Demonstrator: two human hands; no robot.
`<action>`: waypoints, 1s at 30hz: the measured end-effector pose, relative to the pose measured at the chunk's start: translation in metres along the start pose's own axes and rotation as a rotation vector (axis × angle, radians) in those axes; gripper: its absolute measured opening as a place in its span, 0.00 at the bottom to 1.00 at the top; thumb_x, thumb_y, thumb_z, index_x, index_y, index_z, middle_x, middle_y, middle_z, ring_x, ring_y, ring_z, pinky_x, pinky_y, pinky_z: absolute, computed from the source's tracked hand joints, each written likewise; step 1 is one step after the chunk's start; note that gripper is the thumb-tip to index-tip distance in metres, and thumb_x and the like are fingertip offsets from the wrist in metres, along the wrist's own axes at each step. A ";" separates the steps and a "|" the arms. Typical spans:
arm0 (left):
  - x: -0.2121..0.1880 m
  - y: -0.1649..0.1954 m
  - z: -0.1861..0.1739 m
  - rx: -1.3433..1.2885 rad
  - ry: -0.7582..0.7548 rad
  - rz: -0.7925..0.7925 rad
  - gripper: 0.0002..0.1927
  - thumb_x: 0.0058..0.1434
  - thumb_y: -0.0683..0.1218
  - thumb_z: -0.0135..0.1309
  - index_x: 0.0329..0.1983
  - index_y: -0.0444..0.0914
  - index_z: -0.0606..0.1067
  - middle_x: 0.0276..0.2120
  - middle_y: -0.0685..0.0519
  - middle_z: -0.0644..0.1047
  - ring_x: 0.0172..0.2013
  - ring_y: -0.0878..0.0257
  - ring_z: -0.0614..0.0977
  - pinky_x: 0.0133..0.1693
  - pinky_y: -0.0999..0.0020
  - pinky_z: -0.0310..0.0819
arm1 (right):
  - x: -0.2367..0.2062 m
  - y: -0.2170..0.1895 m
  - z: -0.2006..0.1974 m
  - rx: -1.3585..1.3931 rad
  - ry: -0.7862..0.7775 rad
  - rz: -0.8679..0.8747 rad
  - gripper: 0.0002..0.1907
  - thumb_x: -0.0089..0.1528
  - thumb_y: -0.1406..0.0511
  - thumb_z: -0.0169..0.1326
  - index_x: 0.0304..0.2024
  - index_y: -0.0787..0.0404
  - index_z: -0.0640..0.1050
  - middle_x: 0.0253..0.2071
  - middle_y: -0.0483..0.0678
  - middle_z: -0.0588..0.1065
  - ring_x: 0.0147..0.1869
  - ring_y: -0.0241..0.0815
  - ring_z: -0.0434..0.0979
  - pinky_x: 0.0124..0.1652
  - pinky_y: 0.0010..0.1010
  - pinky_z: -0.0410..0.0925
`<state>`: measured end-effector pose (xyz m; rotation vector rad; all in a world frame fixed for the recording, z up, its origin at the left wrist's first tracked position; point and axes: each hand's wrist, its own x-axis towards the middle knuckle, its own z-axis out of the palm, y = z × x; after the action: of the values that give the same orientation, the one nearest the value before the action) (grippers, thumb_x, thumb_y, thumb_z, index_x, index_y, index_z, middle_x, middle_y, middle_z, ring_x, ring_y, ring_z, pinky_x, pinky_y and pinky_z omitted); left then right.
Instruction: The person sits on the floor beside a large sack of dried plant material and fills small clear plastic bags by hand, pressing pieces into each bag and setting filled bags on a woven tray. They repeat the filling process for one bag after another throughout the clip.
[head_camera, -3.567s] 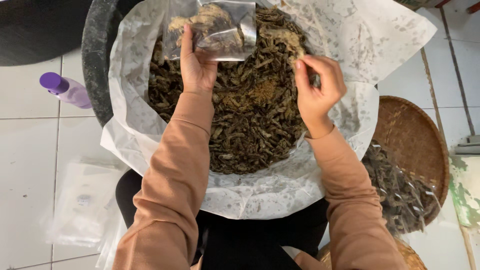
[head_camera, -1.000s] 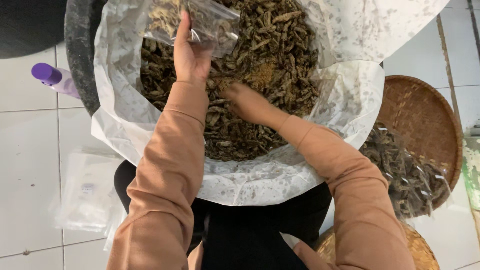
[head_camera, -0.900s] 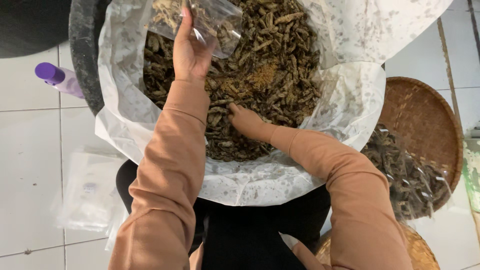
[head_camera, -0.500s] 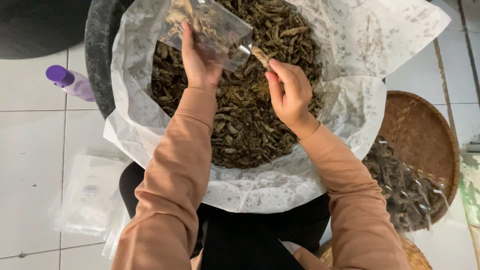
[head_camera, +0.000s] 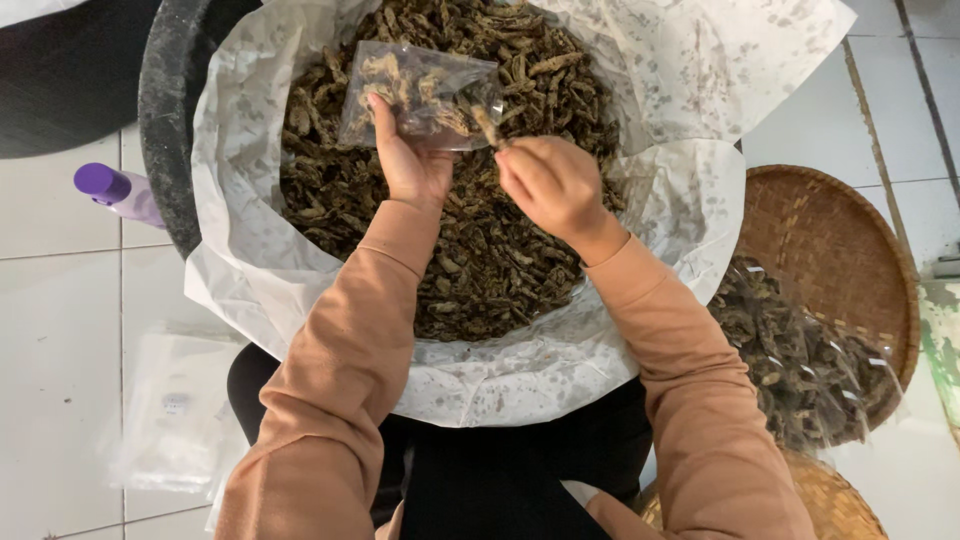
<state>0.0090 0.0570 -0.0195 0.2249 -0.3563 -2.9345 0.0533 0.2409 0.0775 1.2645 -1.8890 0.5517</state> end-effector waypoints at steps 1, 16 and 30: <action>-0.001 0.002 0.002 0.042 -0.036 -0.025 0.36 0.65 0.67 0.49 0.64 0.37 0.67 0.57 0.44 0.74 0.59 0.47 0.76 0.62 0.43 0.73 | 0.001 0.000 0.002 -0.053 -0.011 -0.021 0.12 0.63 0.74 0.66 0.46 0.67 0.78 0.41 0.53 0.79 0.40 0.47 0.82 0.38 0.33 0.77; 0.017 0.014 -0.016 0.025 -0.057 0.000 0.35 0.62 0.64 0.57 0.64 0.37 0.68 0.56 0.43 0.74 0.57 0.47 0.78 0.59 0.49 0.80 | -0.029 0.014 0.038 0.387 -0.063 0.718 0.12 0.73 0.76 0.48 0.55 0.63 0.78 0.55 0.52 0.76 0.55 0.49 0.79 0.53 0.34 0.74; 0.022 0.038 -0.005 -0.005 -0.130 0.054 0.46 0.52 0.66 0.65 0.69 0.43 0.61 0.63 0.46 0.69 0.63 0.47 0.73 0.63 0.43 0.75 | -0.065 0.006 0.102 0.144 -0.294 0.344 0.11 0.64 0.73 0.61 0.49 0.62 0.81 0.40 0.50 0.78 0.39 0.47 0.79 0.38 0.35 0.73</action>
<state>-0.0059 0.0156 -0.0174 0.0231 -0.3675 -2.9034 0.0232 0.2077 -0.0350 1.1649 -2.3746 0.7218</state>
